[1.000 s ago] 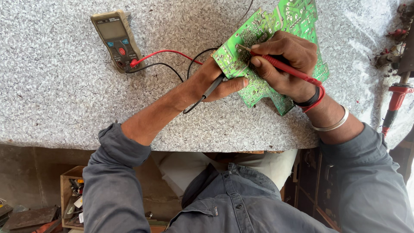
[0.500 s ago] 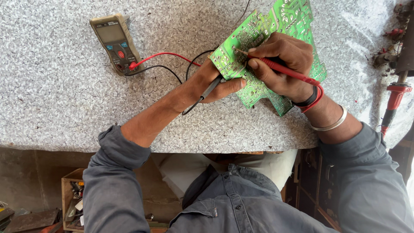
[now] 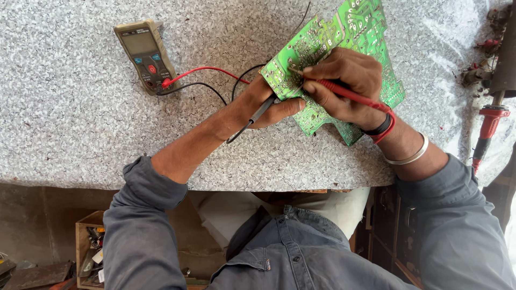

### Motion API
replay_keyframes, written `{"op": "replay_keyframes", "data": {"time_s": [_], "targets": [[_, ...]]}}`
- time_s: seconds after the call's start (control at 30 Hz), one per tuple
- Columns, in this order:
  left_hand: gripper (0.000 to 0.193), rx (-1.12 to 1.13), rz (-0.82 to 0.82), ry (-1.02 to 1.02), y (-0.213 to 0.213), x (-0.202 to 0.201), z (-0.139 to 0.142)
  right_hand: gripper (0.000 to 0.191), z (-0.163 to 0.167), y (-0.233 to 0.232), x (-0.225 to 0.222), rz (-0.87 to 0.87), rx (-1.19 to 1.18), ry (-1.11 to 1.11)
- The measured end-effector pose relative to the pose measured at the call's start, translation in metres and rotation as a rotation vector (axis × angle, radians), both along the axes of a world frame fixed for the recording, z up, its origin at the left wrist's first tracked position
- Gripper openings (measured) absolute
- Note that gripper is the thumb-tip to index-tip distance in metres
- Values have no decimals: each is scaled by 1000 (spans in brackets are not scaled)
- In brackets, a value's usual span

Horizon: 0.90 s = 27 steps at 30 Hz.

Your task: The person holds a green circuit board on a stone workbench and probes its components with the red and black leads of a multimeter, repositioning the board and the probe tips to test different points across the board.

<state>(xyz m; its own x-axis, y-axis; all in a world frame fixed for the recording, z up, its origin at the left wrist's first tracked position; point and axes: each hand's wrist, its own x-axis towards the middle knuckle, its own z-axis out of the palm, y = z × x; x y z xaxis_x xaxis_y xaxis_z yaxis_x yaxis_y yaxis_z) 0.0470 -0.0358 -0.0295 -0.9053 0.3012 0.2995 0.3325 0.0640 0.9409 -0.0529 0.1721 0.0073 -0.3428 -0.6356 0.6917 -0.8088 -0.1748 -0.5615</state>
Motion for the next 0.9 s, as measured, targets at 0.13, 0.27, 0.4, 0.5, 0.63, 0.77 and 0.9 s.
{"op": "replay_keyframes", "data": {"time_s": [0.13, 0.27, 0.4, 0.5, 0.63, 0.77, 0.9], "targets": [[38, -24, -1, 33, 0, 1, 0, 14, -3, 2, 2, -32, 20, -1], [41, 14, -15, 29, -1, 1, 2, 12, -11, 3, 4, -132, -30, -55], [36, -17, 5, 101, 0, 1, 3, 11, -17, 0, -1, 18, -46, 120], [36, 12, 0, 85, 0, 1, 2, 9, -16, 2, 1, -68, -78, 13], [30, -57, -2, -8, 2, 0, -2, 12, -12, 4, 3, -69, -26, 106], [48, 10, 1, 31, 1, -1, -6, 12, -9, 2, 3, -142, -16, 101], [47, -82, 53, 194, 0, -3, -9, 13, -11, -3, 3, -11, -23, 204]]}}
